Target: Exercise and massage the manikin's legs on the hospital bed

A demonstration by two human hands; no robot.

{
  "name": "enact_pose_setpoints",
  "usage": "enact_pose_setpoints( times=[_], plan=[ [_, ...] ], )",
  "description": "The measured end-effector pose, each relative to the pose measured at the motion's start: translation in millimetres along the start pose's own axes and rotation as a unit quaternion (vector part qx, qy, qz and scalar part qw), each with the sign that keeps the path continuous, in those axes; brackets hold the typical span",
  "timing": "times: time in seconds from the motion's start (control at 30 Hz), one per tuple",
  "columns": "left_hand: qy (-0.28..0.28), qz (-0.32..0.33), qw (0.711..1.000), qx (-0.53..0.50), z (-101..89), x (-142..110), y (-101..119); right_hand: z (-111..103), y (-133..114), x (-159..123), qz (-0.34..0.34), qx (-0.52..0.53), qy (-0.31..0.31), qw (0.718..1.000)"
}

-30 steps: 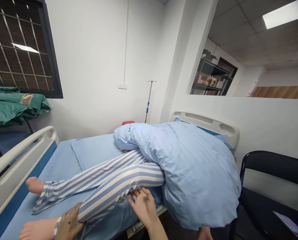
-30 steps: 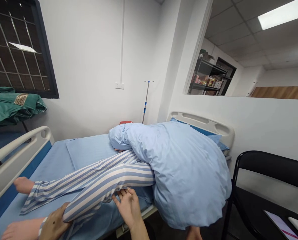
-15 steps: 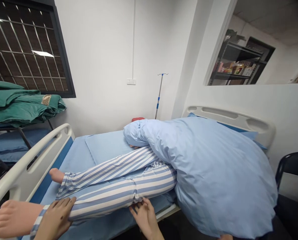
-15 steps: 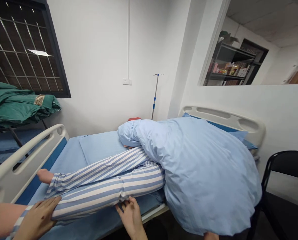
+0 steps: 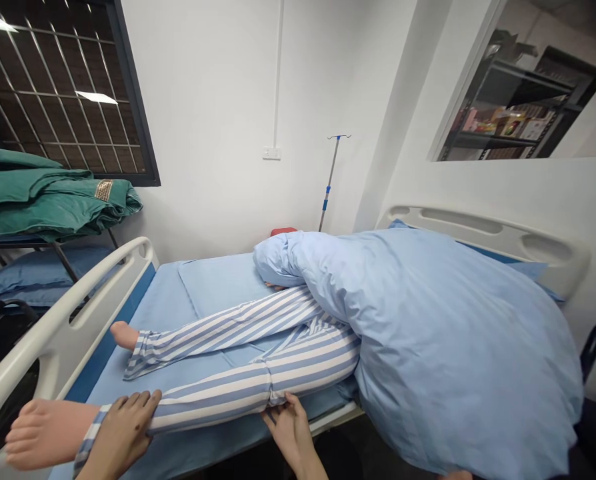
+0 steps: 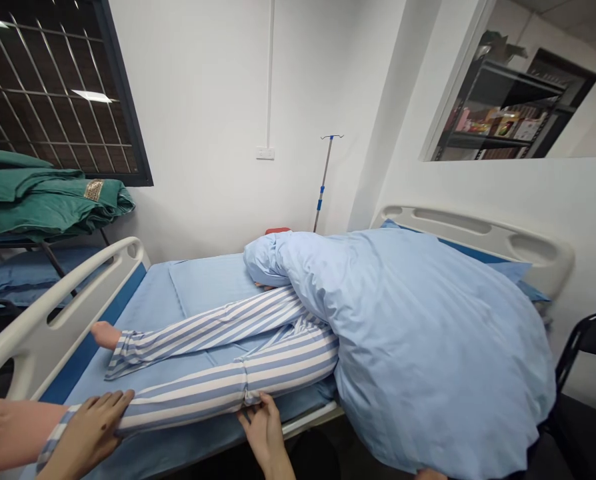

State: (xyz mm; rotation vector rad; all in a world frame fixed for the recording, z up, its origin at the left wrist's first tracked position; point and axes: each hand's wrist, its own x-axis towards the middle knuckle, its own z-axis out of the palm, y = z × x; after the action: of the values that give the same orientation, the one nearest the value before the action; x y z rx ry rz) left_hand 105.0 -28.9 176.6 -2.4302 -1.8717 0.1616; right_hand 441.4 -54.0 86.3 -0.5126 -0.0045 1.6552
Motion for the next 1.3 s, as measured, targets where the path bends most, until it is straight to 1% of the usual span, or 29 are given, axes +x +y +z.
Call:
enact_pose_setpoints(
  times=[0.1, 0.17, 0.27, 0.37, 0.47, 0.57, 0.63, 0.73, 0.83, 0.9, 1.03, 1.2, 1.3],
  plan=[
    [0.005, -0.013, 1.000, -0.019, 1.7, 1.2, -0.3, 4.7, -7.0, -2.3, -0.009, -0.006, 0.001, 1.000],
    [0.016, -0.018, 0.999, -0.040, 8.2, 3.2, -0.6, 12.1, -15.4, -7.1, -0.010, -0.004, -0.011, 1.000],
    [0.047, -0.022, 0.995, -0.085, 22.8, 9.7, 1.7, 28.4, -31.4, -18.6, -0.014, 0.009, -0.040, 0.999],
    [0.078, -0.013, 0.987, -0.137, 32.3, 20.3, 13.5, 49.1, -49.7, -31.0, -0.032, 0.020, -0.072, 0.997],
    [0.089, -0.008, 0.978, -0.190, 29.8, 33.3, 38.6, 72.5, -70.0, -40.5, -0.046, -0.006, -0.100, 0.994],
    [0.073, -0.023, 0.968, -0.238, 22.1, 48.5, 74.1, 95.1, -90.6, -46.0, -0.056, -0.042, -0.118, 0.990],
    [0.072, -0.026, 0.960, -0.269, 20.2, 59.1, 98.8, 106.9, -102.4, -47.5, -0.069, -0.057, -0.122, 0.988],
    [0.079, -0.043, 0.948, -0.304, 24.9, 71.8, 129.4, 117.1, -113.7, -47.6, -0.086, -0.068, -0.120, 0.987],
    [0.083, -0.068, 0.941, -0.322, 33.0, 77.4, 145.6, 118.8, -115.6, -45.6, -0.086, -0.069, -0.115, 0.987],
    [0.086, -0.076, 0.940, -0.322, 36.8, 78.2, 148.3, 117.1, -113.3, -43.7, -0.089, -0.067, -0.112, 0.988],
    [0.083, -0.080, 0.943, -0.312, 39.2, 78.7, 145.2, 113.2, -108.4, -40.3, -0.104, -0.071, -0.105, 0.986],
    [0.086, -0.063, 0.942, -0.319, 39.5, 79.4, 139.4, 113.9, -108.4, -40.8, -0.098, -0.066, -0.102, 0.988],
    [0.084, -0.036, 0.946, -0.310, 37.8, 77.6, 128.2, 114.5, -106.4, -42.6, -0.086, -0.061, -0.106, 0.989]
  ],
)
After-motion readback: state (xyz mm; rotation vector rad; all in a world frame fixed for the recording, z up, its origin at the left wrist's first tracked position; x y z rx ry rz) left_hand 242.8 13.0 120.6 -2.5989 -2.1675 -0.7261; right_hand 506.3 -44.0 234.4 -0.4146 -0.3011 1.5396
